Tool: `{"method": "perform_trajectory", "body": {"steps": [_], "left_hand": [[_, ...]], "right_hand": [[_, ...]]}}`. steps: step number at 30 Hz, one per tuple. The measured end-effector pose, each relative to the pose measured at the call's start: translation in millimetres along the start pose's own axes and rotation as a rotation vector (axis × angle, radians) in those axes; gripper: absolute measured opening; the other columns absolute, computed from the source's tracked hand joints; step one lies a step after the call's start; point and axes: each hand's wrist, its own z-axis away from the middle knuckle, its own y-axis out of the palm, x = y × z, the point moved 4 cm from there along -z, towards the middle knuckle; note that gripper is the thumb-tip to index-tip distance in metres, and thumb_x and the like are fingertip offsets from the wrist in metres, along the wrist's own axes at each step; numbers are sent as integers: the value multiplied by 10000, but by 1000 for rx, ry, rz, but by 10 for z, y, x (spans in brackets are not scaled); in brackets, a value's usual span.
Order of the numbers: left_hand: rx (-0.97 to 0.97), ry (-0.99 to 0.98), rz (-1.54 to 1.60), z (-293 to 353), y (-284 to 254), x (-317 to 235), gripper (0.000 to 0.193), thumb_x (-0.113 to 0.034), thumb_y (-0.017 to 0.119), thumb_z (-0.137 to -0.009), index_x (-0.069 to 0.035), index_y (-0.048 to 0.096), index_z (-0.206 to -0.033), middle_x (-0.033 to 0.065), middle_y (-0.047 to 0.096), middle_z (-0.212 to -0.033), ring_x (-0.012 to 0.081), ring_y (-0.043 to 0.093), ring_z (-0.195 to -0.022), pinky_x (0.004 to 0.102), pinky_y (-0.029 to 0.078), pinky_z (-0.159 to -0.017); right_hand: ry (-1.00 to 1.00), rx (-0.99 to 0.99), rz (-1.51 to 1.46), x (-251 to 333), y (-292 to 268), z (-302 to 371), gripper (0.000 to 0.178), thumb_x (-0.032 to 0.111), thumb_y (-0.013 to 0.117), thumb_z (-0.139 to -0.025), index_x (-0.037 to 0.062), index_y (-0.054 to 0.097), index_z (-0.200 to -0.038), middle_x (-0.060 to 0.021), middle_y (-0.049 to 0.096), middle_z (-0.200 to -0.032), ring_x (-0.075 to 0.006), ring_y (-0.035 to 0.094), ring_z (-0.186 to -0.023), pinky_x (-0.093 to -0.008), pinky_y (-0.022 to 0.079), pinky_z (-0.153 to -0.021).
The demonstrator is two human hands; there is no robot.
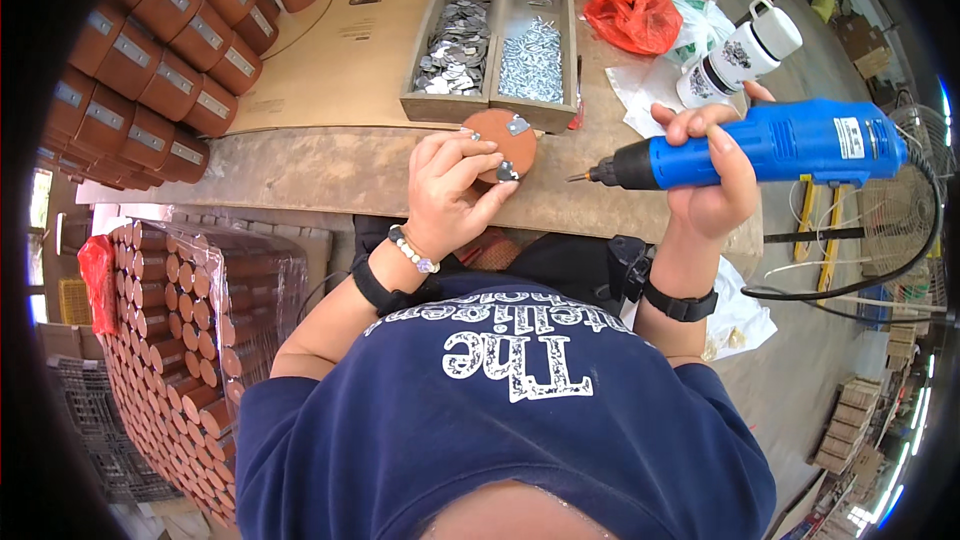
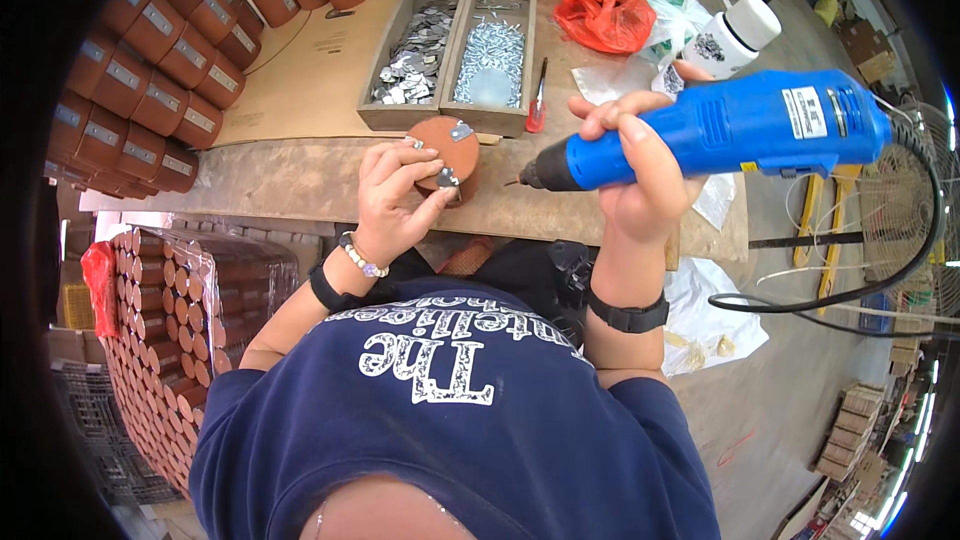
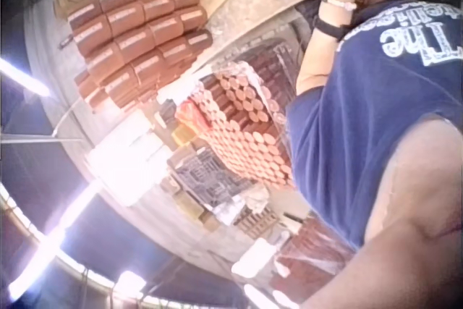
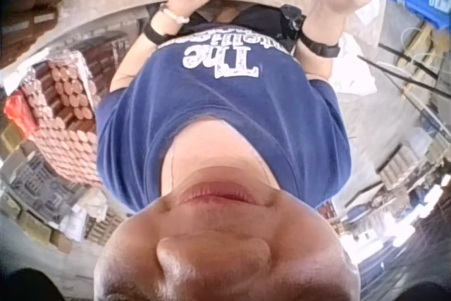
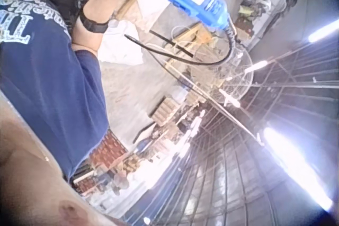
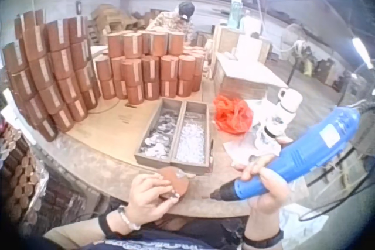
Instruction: Assembling components for wood or bamboo furniture by attaching metal brackets to circular wooden pieces using an electric screwdriver.
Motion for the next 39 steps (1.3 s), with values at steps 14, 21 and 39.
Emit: {"method": "perform_trajectory", "body": {"steps": [14, 21, 39], "left_hand": [[106, -85, -7, -180, -56, 250, 636, -411, 700, -581, -6, 514, -1035, 162, 550, -987, 326, 518, -912, 393, 400, -803], [140, -63, 24, -66, -156, 131, 571, -350, 680, -638, 0, 508, -1056, 143, 535, -1030, 293, 520, -916, 366, 397, -765], [196, -48, -148, -207, -158, 111, 276, -239, 638, -678, -100, 593, -912, 58, 553, -986, 237, 524, -847, 359, 380, -765]], "right_hand": [[7, -156, -48, -221, -44, -52, 628, 52, 555, -671, 23, 222, -1202, -97, 520, -678, -210, 545, -601, -460, 458, -713], [8, -192, -127, -239, -21, 21, 598, 47, 544, -635, 9, 243, -1150, -100, 510, -634, -214, 545, -559, -437, 486, -670], [23, -139, -123, -230, 102, -8, 588, 18, 524, -652, 19, 231, -1162, -113, 512, -662, -215, 547, -582, -426, 480, -684]]}}
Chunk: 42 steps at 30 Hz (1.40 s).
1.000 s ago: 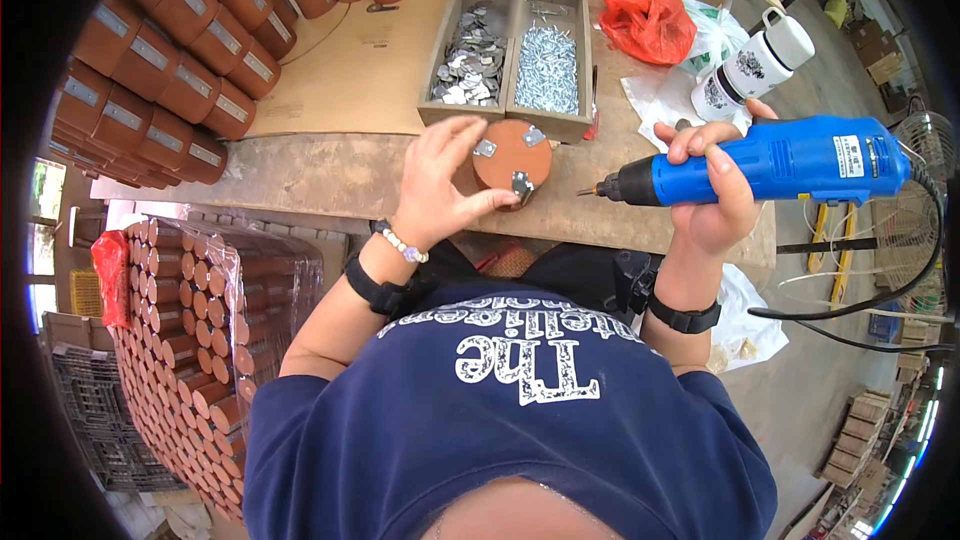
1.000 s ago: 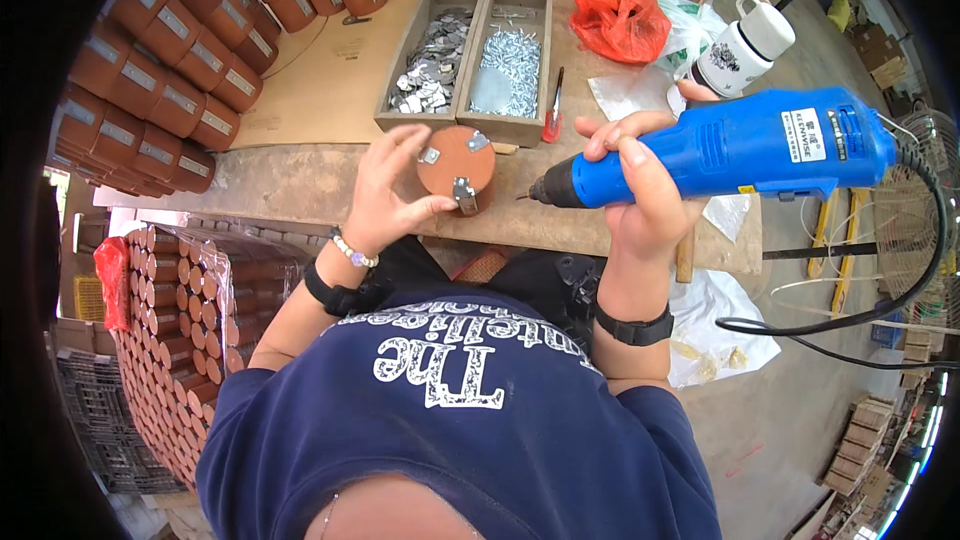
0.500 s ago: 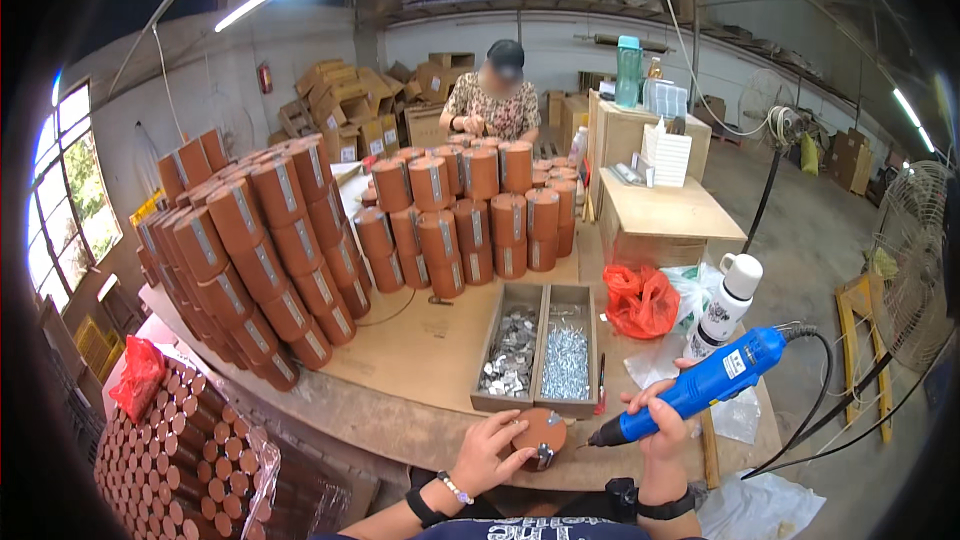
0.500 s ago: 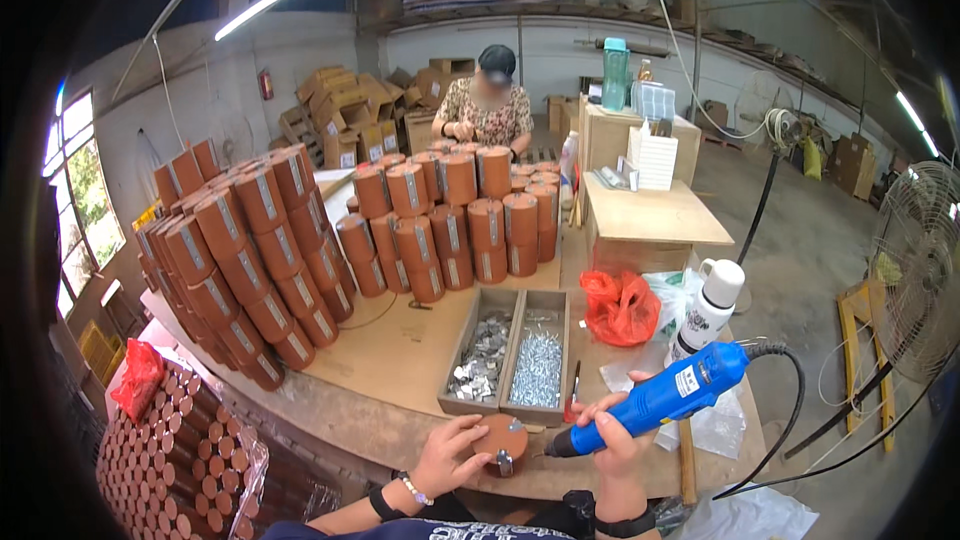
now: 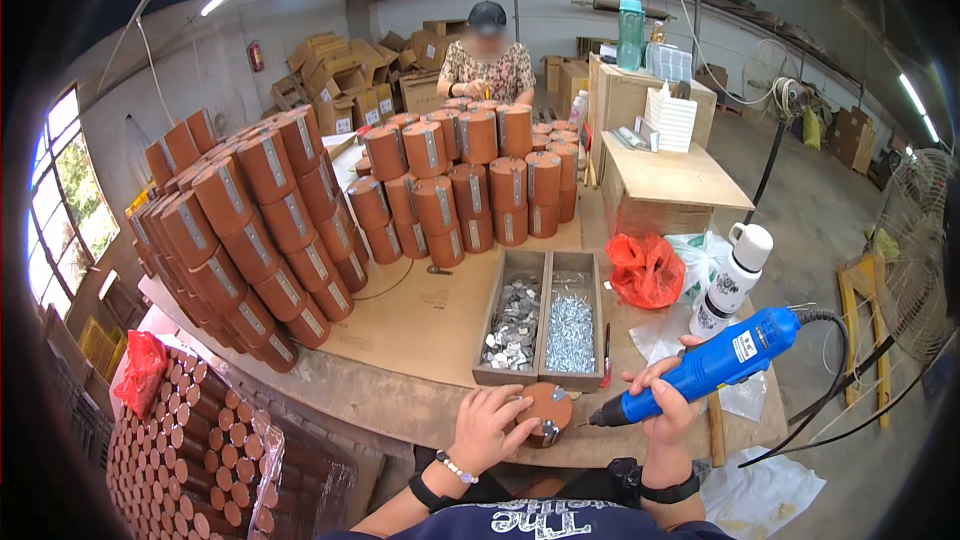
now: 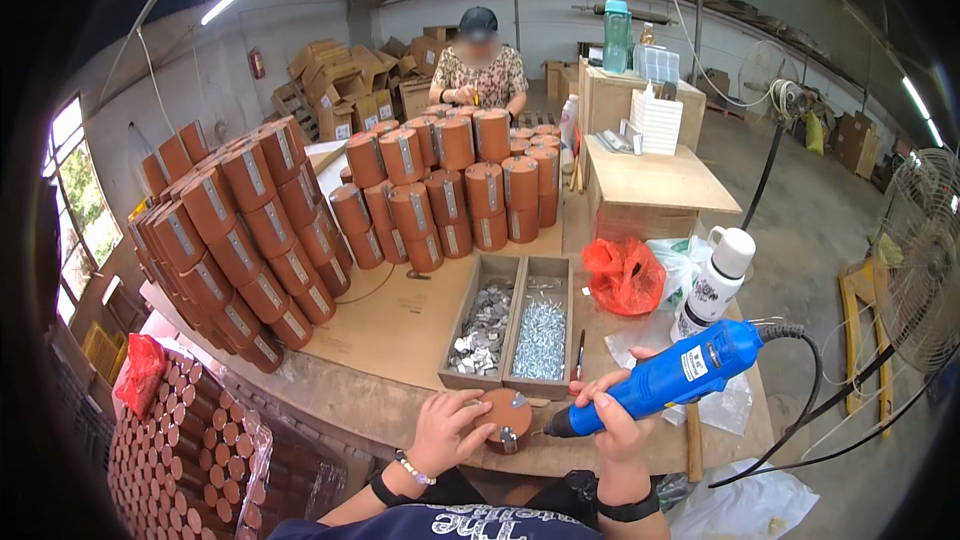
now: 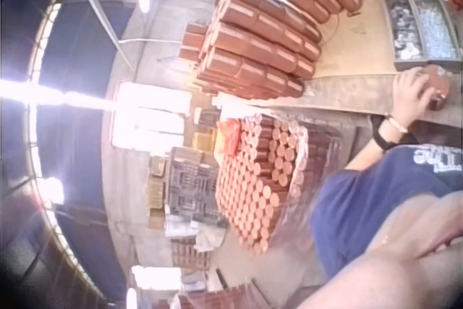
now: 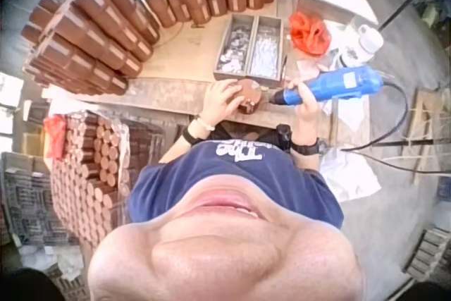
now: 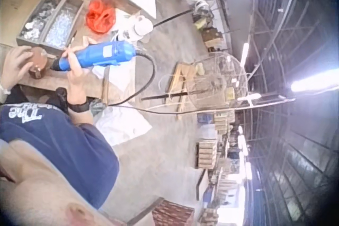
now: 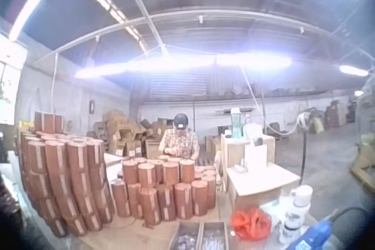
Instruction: Assembling components for wood or bamboo furniture by attaching metal brackets to circular wooden pieces using an electric screwdriver.
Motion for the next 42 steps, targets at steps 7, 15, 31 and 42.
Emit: {"method": "perform_trajectory", "body": {"steps": [7, 15, 31, 42], "left_hand": [[23, -135, 154, 66, 65, 51, 255, -228, 613, -705, -87, 602, -917, 88, 557, -986, 255, 531, -881, 346, 403, -757], [-169, -637, 775, 176, 228, 333, 299, -130, 626, -728, 31, 575, -975, 130, 631, -830, 134, 602, -760, 240, 474, -679], [-98, -751, 888, 185, 345, 290, 107, -111, 582, -766, -7, 556, -769, -26, 542, -678, 18, 472, -607, 159, 386, -540], [-153, -695, 934, 125, 375, 310, 111, -98, 571, -737, 0, 529, -706, 3, 533, -619, 42, 465, -549, 197, 386, -493]], "right_hand": [[-45, 29, 107, 3, 84, 69, 656, 89, 552, -667, 32, 193, -1213, -94, 514, -689, -195, 534, -591, -425, 483, -680], [-33, 326, 181, -116, 620, -173, 558, 49, 510, -726, 47, 222, -1203, -132, 538, -750, -231, 545, -661, -505, 431, -748], [-15, 382, 109, -418, 701, -215, 535, 62, 503, -701, 60, 256, -1175, -152, 560, -709, -273, 562, -608, -524, 452, -698], [-115, 239, 199, -264, 616, -288, 541, 9, 551, -688, -23, 247, -1134, -139, 550, -668, -193, 561, -572, -398, 509, -622]]}}
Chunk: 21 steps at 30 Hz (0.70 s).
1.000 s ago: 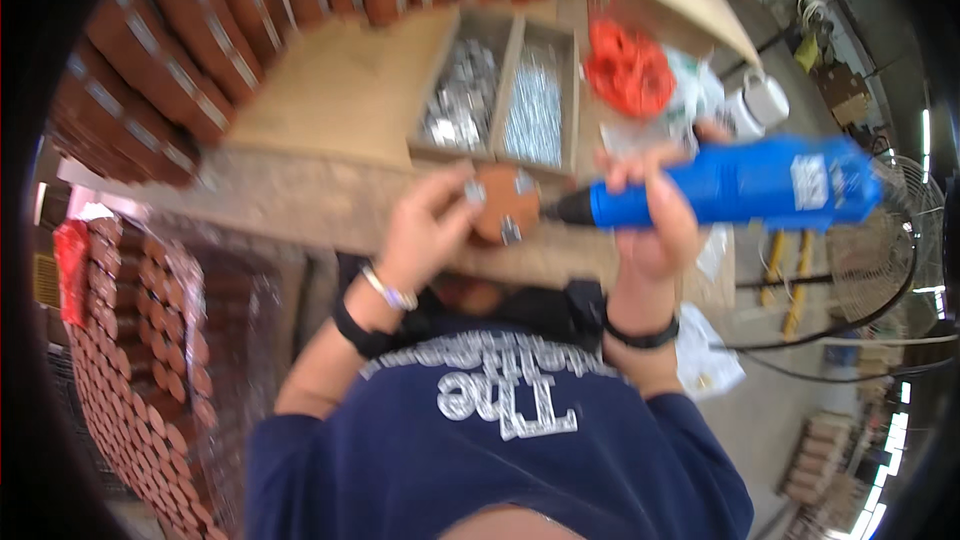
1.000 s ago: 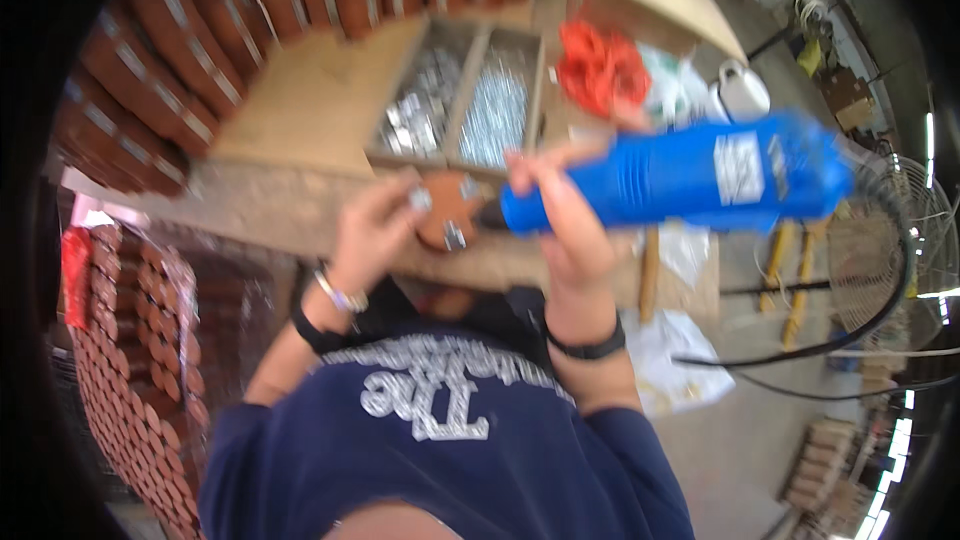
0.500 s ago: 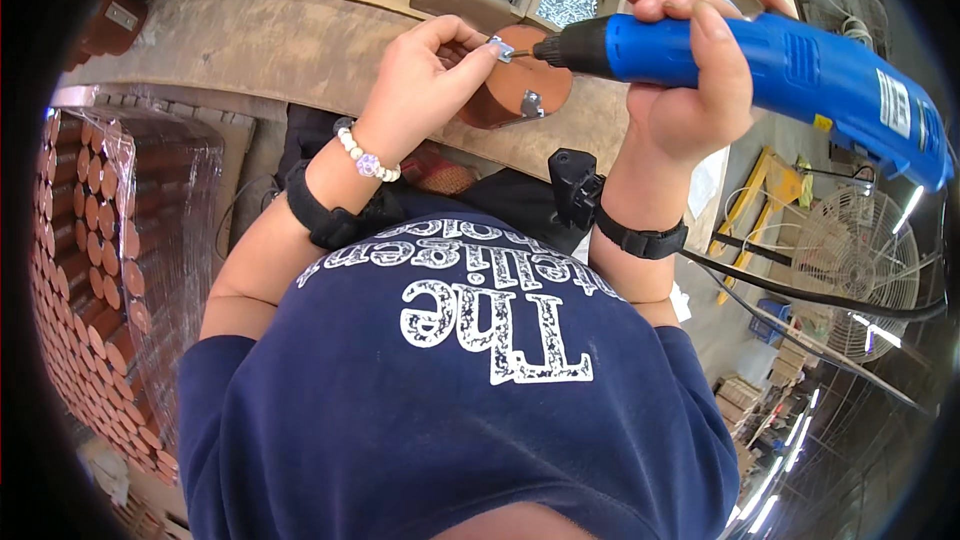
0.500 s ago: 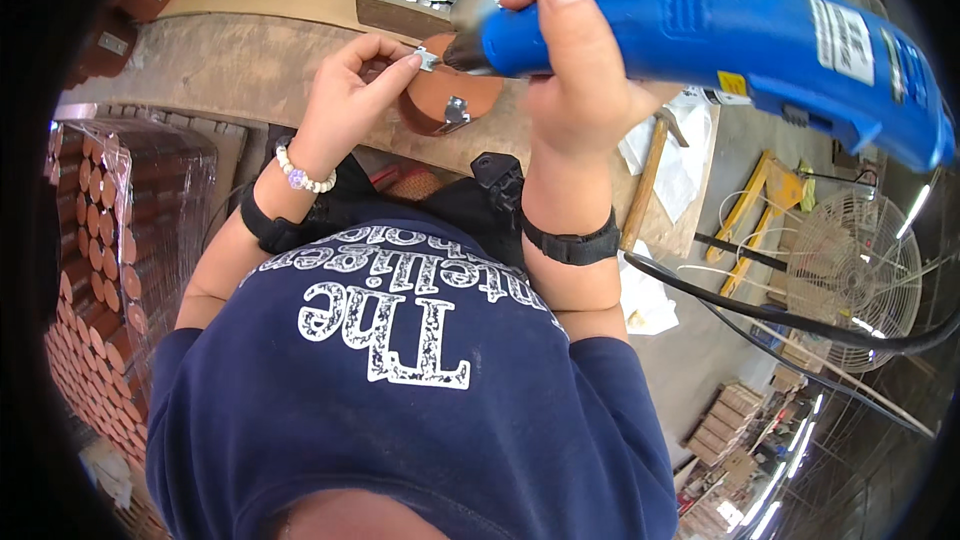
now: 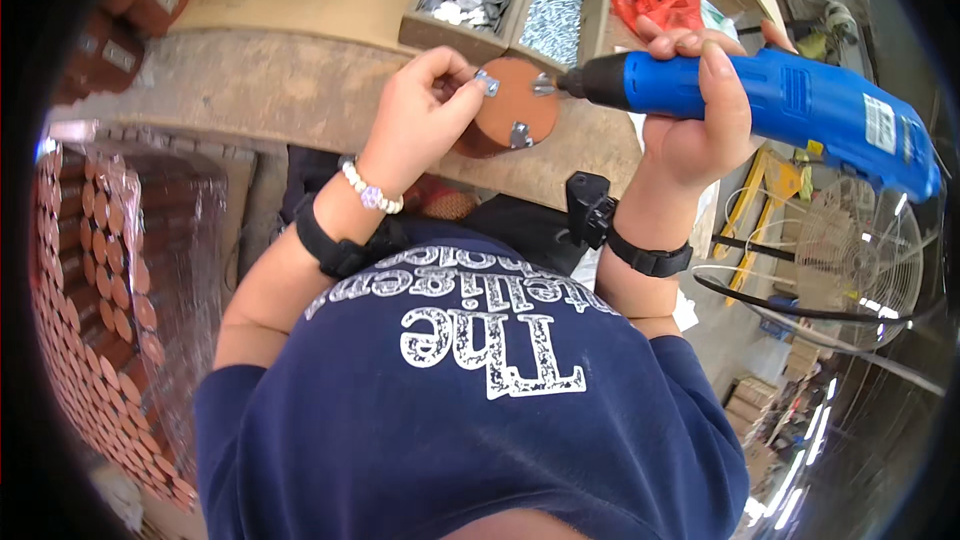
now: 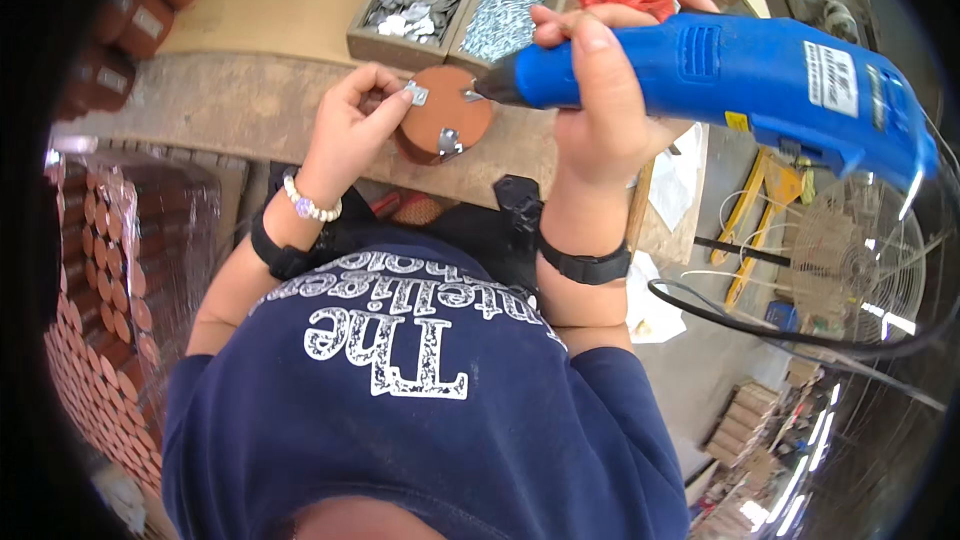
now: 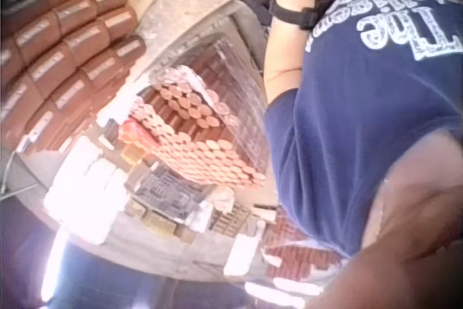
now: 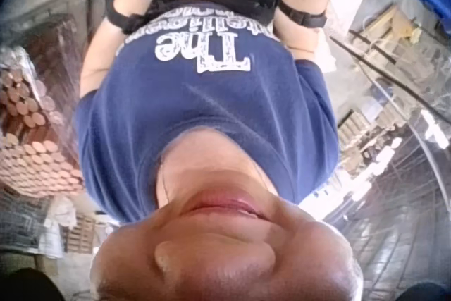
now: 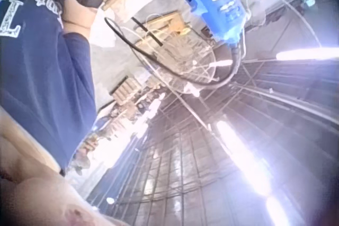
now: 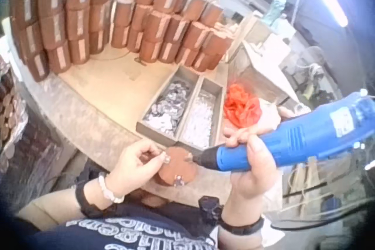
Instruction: Assembling components for wood or bamboo furniture by attaching metal brackets to circular wooden pieces using an electric screwdriver.
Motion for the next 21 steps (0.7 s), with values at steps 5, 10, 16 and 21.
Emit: {"method": "perform_trajectory", "body": {"steps": [5, 10, 16, 21], "left_hand": [[6, 42, -3, -41, -72, -19, 137, -63, 577, -739, -5, 499, -837, 18, 535, -735, 59, 490, -644, 200, 421, -592], [220, 29, -48, -207, -172, -30, 473, -132, 642, -716, -25, 408, -1113, 103, 474, -1019, 148, 477, -928, 262, 413, -794], [671, 255, -518, -173, -10, -162, 914, -188, 794, -506, -49, 283, -1250, 132, 400, -1201, 220, 382, -1133, 316, 312, -954], [579, 46, -341, -50, 125, -130, 867, -122, 788, -472, -45, 322, -1198, 104, 452, -1127, 198, 439, -1067, 308, 369, -905]], "right_hand": [[129, -228, 146, -5, -754, -86, 432, 21, 574, -681, -40, 333, -1034, -116, 516, -632, -210, 552, -536, -370, 506, -546], [652, -328, 420, -363, -1617, 154, 394, 34, 618, -652, -4, 364, -951, -115, 508, -679, -224, 549, -551, -370, 491, -504], [841, -187, 615, -854, -1778, 410, 591, 36, 653, -601, -42, 337, -1095, -122, 517, -833, -208, 547, -686, -324, 473, -597], [852, 63, 986, -1192, -1750, 223, 642, 61, 665, -581, -32, 375, -1146, -110, 532, -938, -200, 543, -775, -310, 450, -702]]}}
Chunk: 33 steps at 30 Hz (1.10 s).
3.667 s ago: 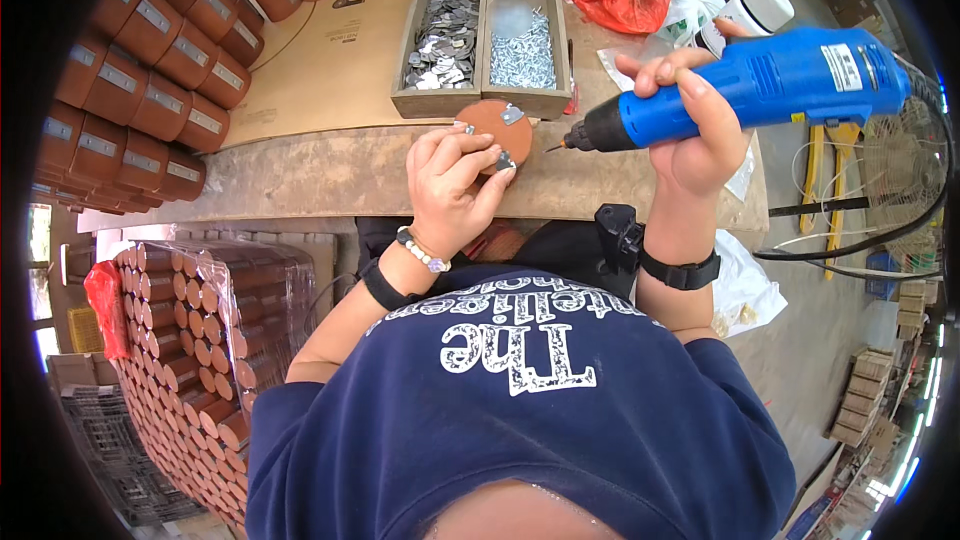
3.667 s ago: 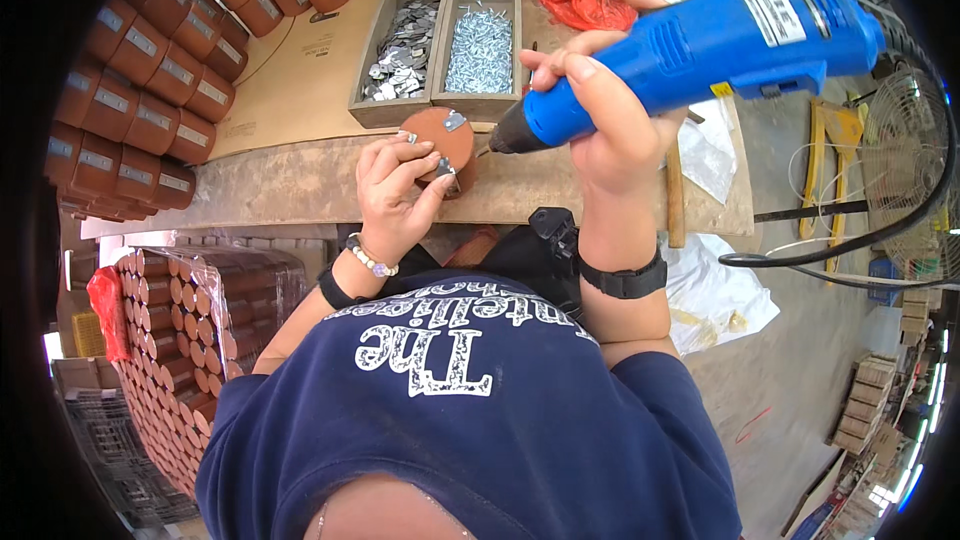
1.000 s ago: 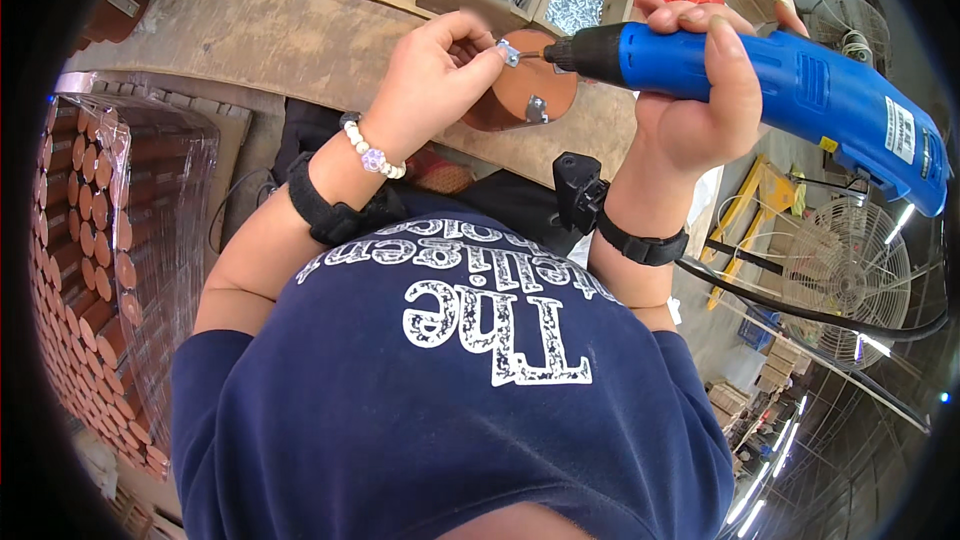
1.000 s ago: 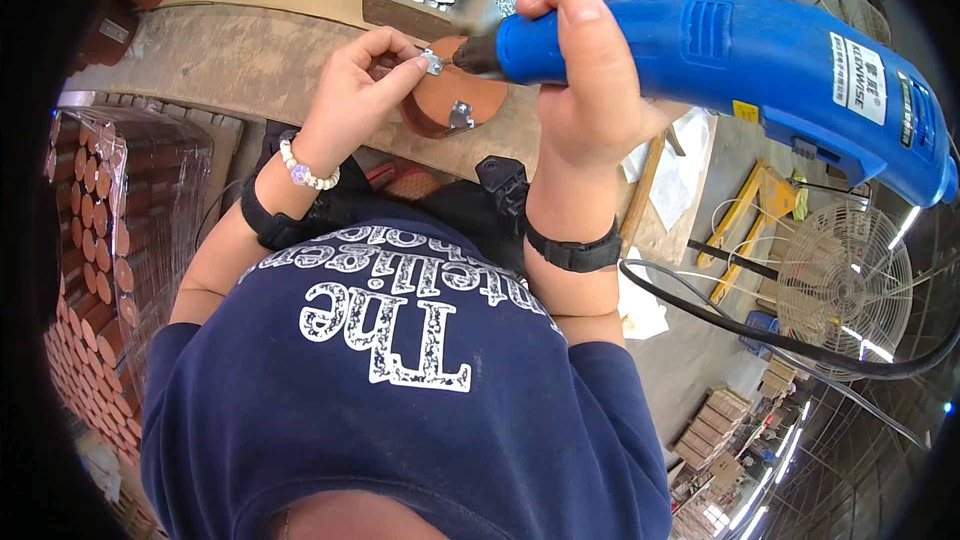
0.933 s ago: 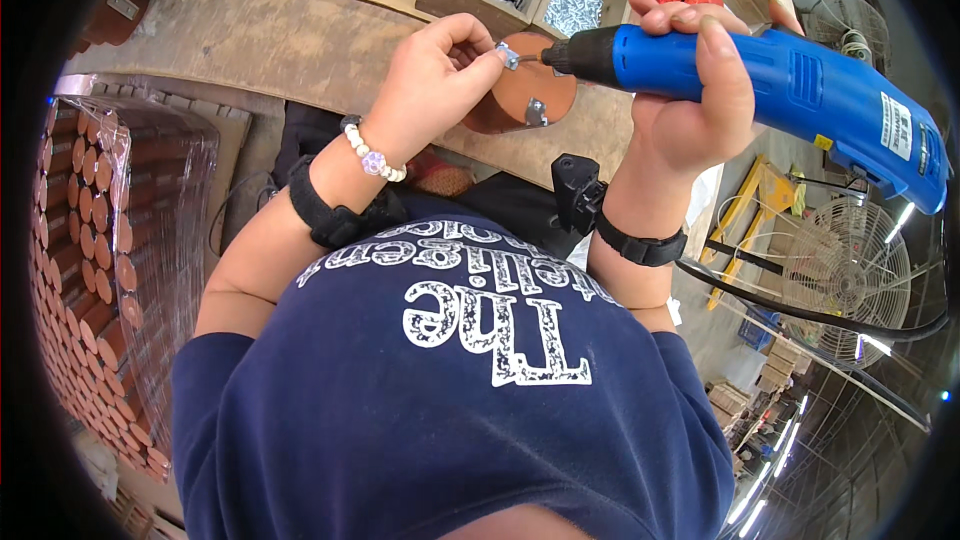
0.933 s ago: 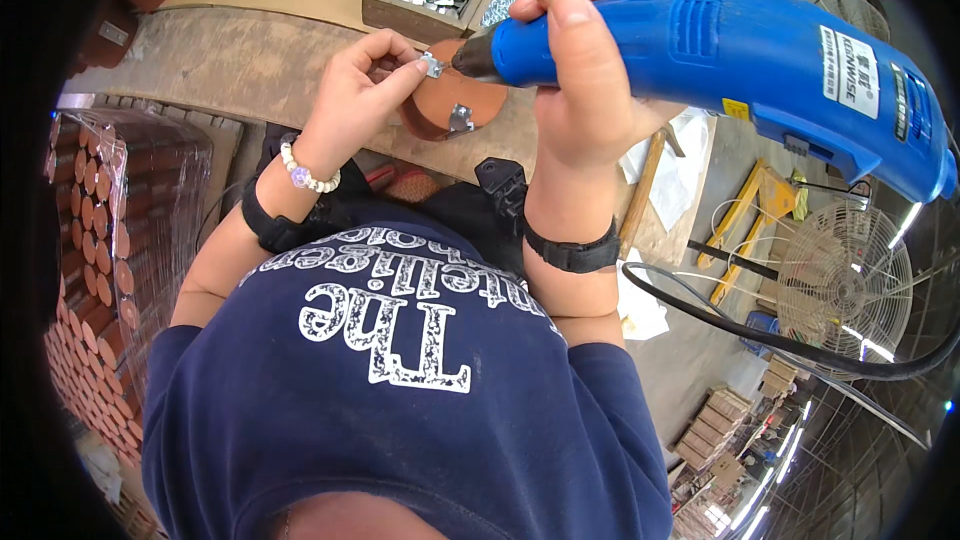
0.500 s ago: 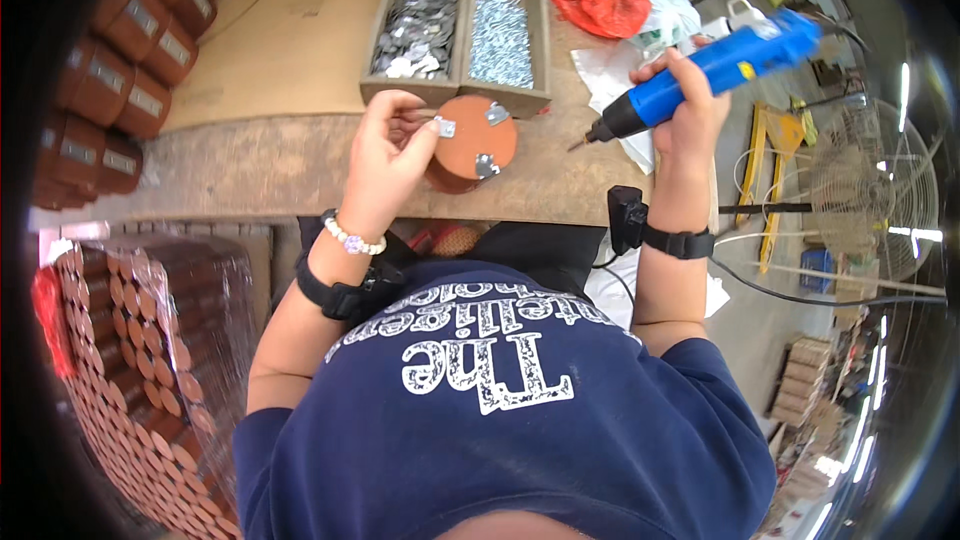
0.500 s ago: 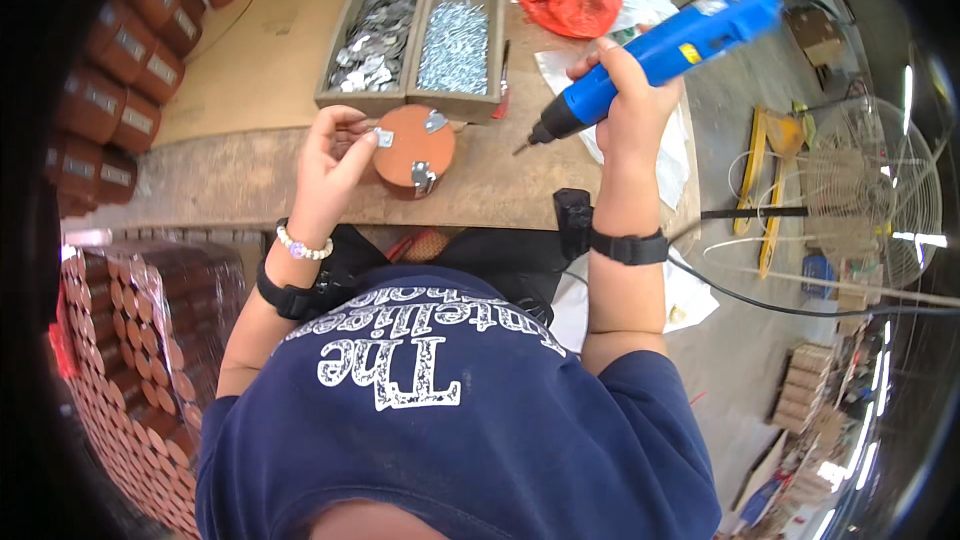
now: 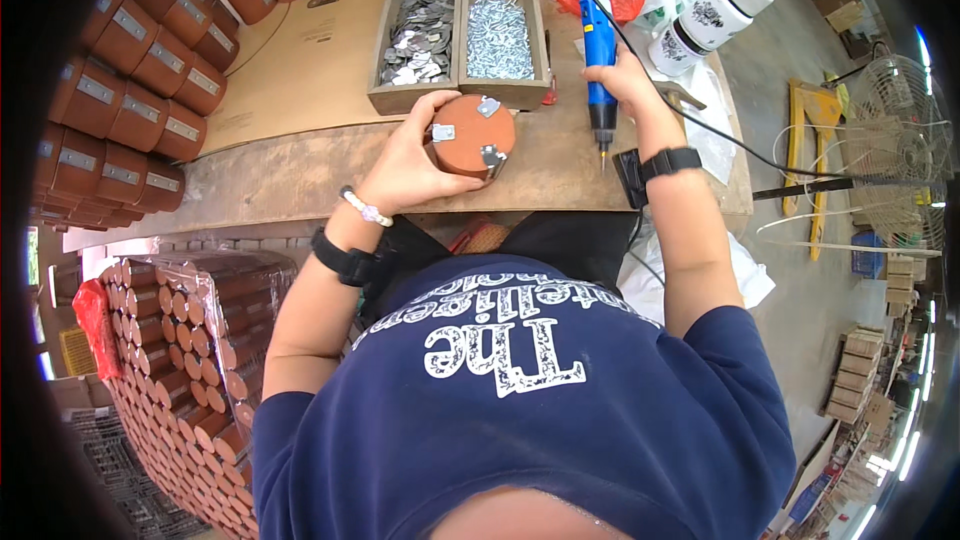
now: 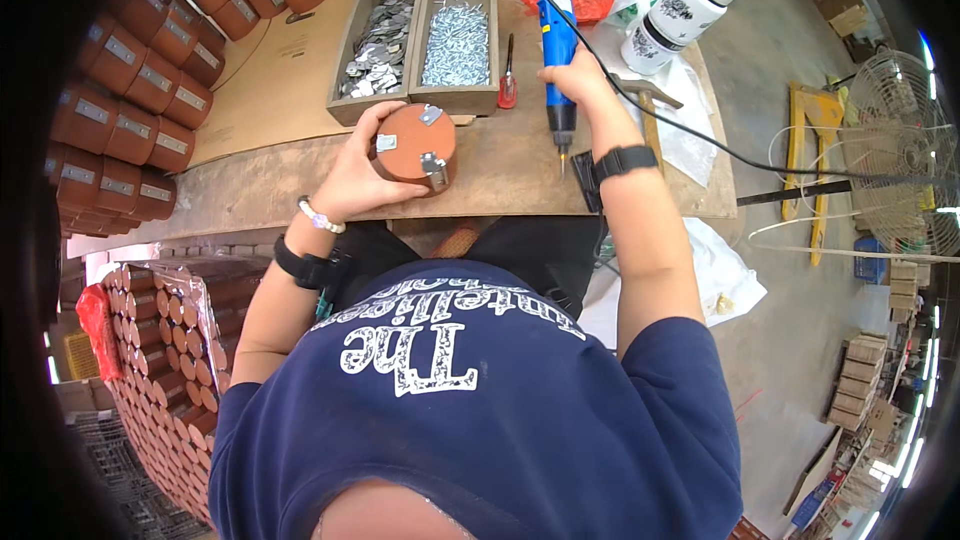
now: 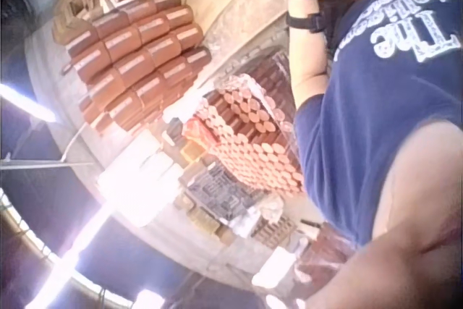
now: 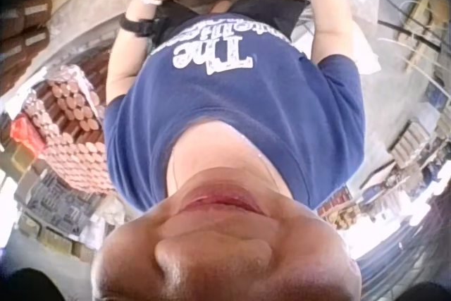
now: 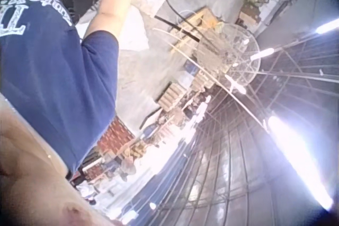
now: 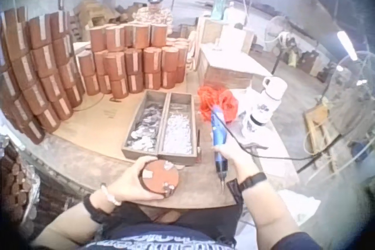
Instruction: Assembling components for wood or bamboo furniture by attaching metal brackets to circular wooden pieces using an electric screwdriver.
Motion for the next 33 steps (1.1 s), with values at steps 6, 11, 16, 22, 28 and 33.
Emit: {"method": "perform_trajectory", "body": {"steps": [6, 11, 16, 22, 28, 33], "left_hand": [[-472, 89, -90, 50, 241, 92, 828, -136, 799, -471, -16, 326, -1140, 103, 439, -1072, 189, 459, -1003, 303, 398, -862], [-581, 110, 110, 113, 233, 265, 838, -123, 800, -502, 1, 287, -1153, 134, 374, -1127, 214, 429, -1029, 334, 382, -877], [-455, 93, -111, 80, 187, 207, 881, -100, 794, -510, -4, 265, -1208, 134, 356, -1158, 220, 412, -1064, 334, 369, -906], [-174, 7, 96, 62, 82, 307, 916, -125, 795, -507, -19, 252, -1237, 130, 418, -1176, 210, 426, -1089, 331, 361, -916], [-204, -30, 60, 52, 77, 299, 873, -136, 786, -491, -33, 312, -1215, 122, 465, -1137, 200, 458, -1059, 306, 371, -898], [-408, 93, -79, 94, 191, 405, 867, -201, 807, -443, -35, 353, -1163, 139, 455, -1076, 263, 452, -1025, 345, 377, -879]], "right_hand": [[2, -45, 462, -17, 19, -243, 492, 169, 622, -605, 1, 493, -1049, -200, 563, -974, -294, 558, -892, -355, 442, -751], [-32, 91, 492, 92, 156, -34, 477, 171, 524, -657, -15, 484, -1094, -228, 548, -999, -320, 539, -934, -357, 413, -826], [-168, 115, 298, -177, -378, 591, 389, 168, 567, -680, -16, 544, -1022, -182, 580, -981, -258, 568, -906, -322, 445, -787], [166, -167, 696, -805, -1110, 884, 475, 332, 596, -658, -41, 552, -949, -218, 583, -896, -330, 549, -889, -369, 429, -766], [336, -28, 88, -1133, -1014, 1049, 295, 250, 546, -707, -28, 487, -782, -94, 508, -598, -195, 518, -500, -313, 430, -457], [361, -363, -267, -951, -1147, 1727, 151, 133, 556, -734, 38, 439, -737, -21, 452, -589, -108, 454, -454, -242, 388, -373]]}}
